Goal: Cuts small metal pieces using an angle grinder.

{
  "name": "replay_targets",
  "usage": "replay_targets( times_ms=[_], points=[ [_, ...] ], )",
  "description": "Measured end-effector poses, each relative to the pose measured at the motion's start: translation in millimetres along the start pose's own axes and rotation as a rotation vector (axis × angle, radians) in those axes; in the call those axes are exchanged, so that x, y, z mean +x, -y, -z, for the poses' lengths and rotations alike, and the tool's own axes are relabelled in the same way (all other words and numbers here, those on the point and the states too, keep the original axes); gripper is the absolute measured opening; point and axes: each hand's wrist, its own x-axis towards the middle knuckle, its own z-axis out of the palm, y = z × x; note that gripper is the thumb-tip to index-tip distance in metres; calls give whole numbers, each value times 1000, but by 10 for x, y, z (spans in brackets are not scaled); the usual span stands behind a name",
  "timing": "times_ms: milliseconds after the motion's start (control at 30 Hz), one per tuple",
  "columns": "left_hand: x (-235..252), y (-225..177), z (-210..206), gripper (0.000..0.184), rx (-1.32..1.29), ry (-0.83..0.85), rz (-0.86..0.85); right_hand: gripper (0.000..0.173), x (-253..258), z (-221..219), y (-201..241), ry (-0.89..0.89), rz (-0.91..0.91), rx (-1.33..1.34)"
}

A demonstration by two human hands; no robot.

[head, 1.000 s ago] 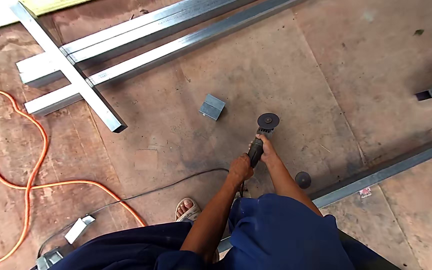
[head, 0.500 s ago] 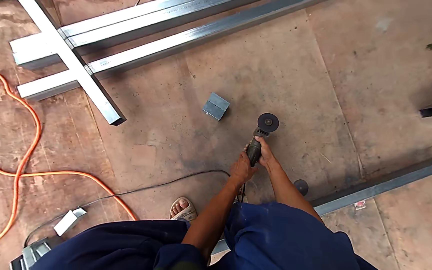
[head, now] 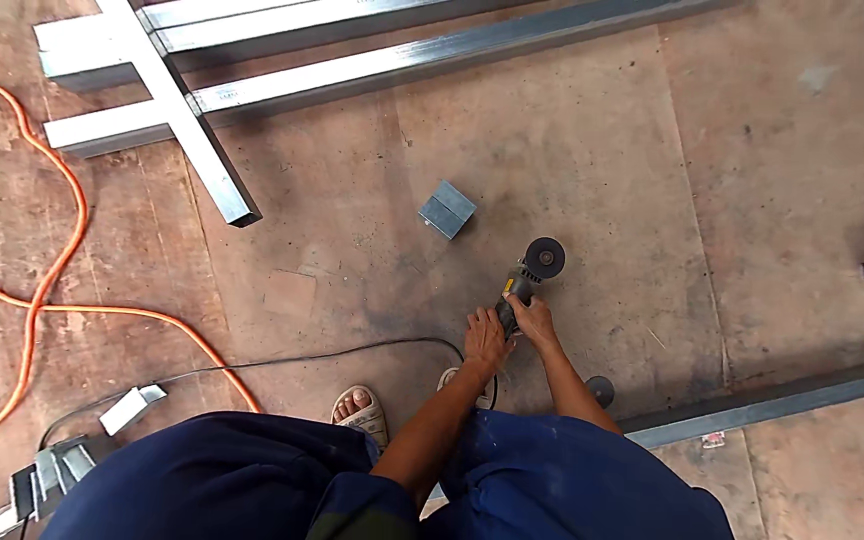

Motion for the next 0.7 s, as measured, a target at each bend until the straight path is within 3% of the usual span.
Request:
replay_targets(
  times_ms=[100,267,700],
  points=[
    [9,92,37,92,-48,69,-29,74,-90,-9,-27,-46,16,-99],
    [30,217,74,89,-77,129,-98,68,-449,-21,-34,-81,29,-231],
    [-36,375,101,79,-172,239,-105,62,-603,-12,-265,32,14,-182]
  ],
)
